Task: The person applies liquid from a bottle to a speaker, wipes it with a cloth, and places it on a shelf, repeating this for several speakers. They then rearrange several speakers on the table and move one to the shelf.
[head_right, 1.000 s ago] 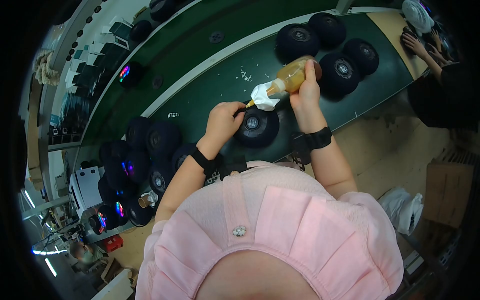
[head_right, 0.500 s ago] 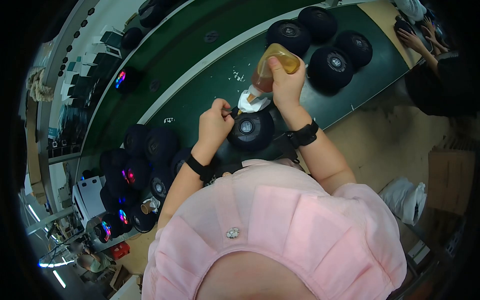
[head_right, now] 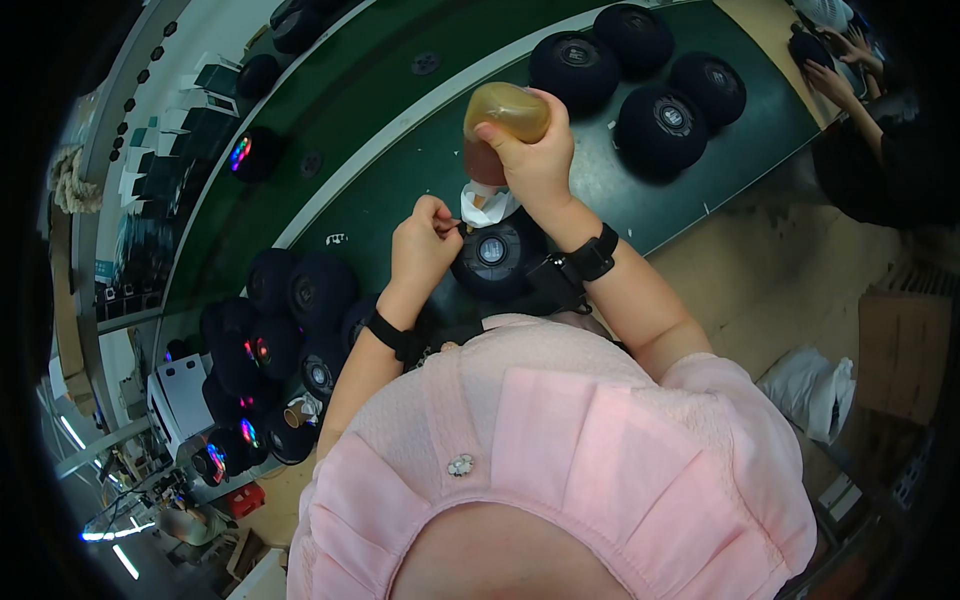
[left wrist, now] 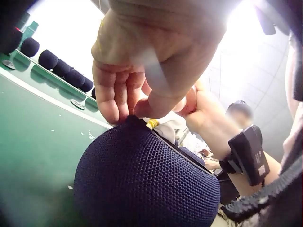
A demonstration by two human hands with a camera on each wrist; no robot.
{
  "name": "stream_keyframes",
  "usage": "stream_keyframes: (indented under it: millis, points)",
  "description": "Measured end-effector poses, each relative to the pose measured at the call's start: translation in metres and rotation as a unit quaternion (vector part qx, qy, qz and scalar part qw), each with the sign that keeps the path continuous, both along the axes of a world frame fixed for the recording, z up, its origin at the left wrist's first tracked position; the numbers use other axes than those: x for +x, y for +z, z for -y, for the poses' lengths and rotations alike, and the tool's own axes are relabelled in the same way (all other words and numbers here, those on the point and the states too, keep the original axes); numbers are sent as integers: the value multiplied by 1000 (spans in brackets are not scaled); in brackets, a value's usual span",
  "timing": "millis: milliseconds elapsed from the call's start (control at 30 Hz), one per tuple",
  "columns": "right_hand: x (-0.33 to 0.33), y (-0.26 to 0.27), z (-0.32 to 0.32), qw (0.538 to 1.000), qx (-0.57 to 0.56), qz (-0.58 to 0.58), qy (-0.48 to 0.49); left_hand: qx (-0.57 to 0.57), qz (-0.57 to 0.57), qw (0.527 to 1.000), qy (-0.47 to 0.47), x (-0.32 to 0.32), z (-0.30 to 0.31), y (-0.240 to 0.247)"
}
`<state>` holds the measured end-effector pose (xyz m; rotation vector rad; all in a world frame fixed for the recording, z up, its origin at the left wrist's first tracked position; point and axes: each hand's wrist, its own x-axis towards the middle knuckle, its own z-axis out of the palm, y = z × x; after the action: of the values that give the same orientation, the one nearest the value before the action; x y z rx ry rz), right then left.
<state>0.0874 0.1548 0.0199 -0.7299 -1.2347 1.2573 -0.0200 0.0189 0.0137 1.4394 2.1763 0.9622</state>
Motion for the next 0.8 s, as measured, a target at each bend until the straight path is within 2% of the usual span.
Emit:
stream_keyframes:
  millis: [33,100,167,233,300,367,433,500,767,800]
  points:
    - [1,2,1,1000,-1,0,-2,2,7,1000,3,0,1,0]
    - [3,9,7,994,96,54,-2,3,13,1000,5,0,2,-1]
    - [6,15,16,991,117,62,12,-1,-2,1000,3,0,3,-2]
    - [8,17,20,976,204,61,43,0,-7,1000,1,1,3,0]
    - [8,15,20,978,200,47,45,3,-11,1000,-1,1,3,0]
    - [9,9,15,991,132,31,4,14,5,1000,5,2,4,-2]
    - [10,2,8,995,97,-2,12,10,-2,1000,4,2,4,-2]
    - [12,-2,2,1000,3,-16,4,6,-10,1000,2,2,5,-3]
    - [20,-22,-17,995,-66,-54,-53,10,-26,1000,5,2,6,-6]
    - [22,-20,-19,985,-122,-115,-28,11,-27,1000,4,2,6,-6]
